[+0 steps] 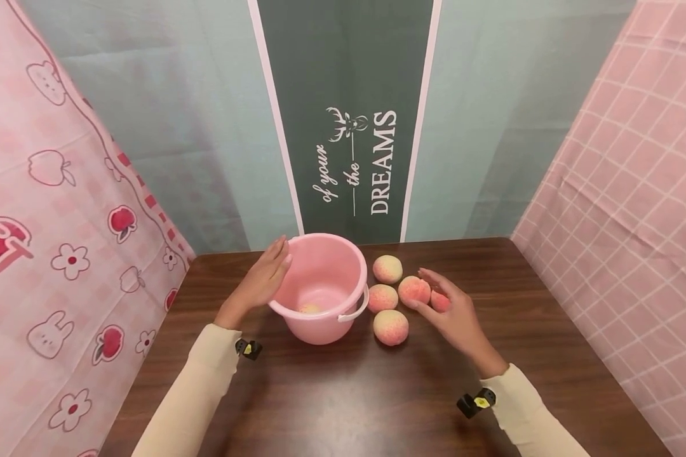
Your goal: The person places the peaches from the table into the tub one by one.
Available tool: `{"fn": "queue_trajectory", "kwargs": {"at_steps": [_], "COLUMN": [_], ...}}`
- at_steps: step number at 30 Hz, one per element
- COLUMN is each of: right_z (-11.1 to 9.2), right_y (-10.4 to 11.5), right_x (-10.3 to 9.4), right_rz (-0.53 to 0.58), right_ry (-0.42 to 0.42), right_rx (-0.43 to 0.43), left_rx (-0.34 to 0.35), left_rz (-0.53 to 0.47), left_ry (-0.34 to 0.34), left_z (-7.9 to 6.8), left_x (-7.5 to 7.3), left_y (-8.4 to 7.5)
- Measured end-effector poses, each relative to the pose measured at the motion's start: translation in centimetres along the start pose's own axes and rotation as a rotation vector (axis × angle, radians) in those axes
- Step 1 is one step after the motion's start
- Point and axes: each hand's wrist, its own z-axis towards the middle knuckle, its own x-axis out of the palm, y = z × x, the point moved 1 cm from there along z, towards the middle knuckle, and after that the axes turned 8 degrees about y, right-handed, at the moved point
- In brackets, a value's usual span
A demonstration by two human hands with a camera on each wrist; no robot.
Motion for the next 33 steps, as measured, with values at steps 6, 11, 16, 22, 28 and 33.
{"fn": "queue_trajectory", "kwargs": {"at_steps": [6, 11, 16, 22, 28, 33], "right_z": [-0.5, -0.6, -0.8, -1.1, -1.2, -1.3], "right_y": [-0.9, -1.5, -2.1, -3.2, -4.4, -5.0], "right_x": [-0.6, -1.1, -1.5, -1.8, -2.2, -2.4], "right_rz": [-0.037, -0.051, -0.066, -0.07, -0.091, -0.077], "right_ry": [-0.024, -0.04, -0.045, -0.049, -0.067, -0.056], "right_rx": [0.004, 0.03, 0.032, 0.039, 0.054, 0.077], "left_rx": [0.011, 0.006, 0.007, 0.024, 0.019, 0.007], "left_rz": [0.004, -0.001, -0.001, 0.005, 0.005, 0.004], "left_ry": [0.003, 0.007, 0.003, 0.008, 0.002, 0.006], "left_z": [0.0, 0.1, 0.1, 0.1, 0.3, 0.1], "left_x": [0.0, -0.1, -0.2, 0.1, -0.1, -0.2], "left_y": [-0.1, -0.1, -0.1, 0.0, -0.2, -0.3]}}
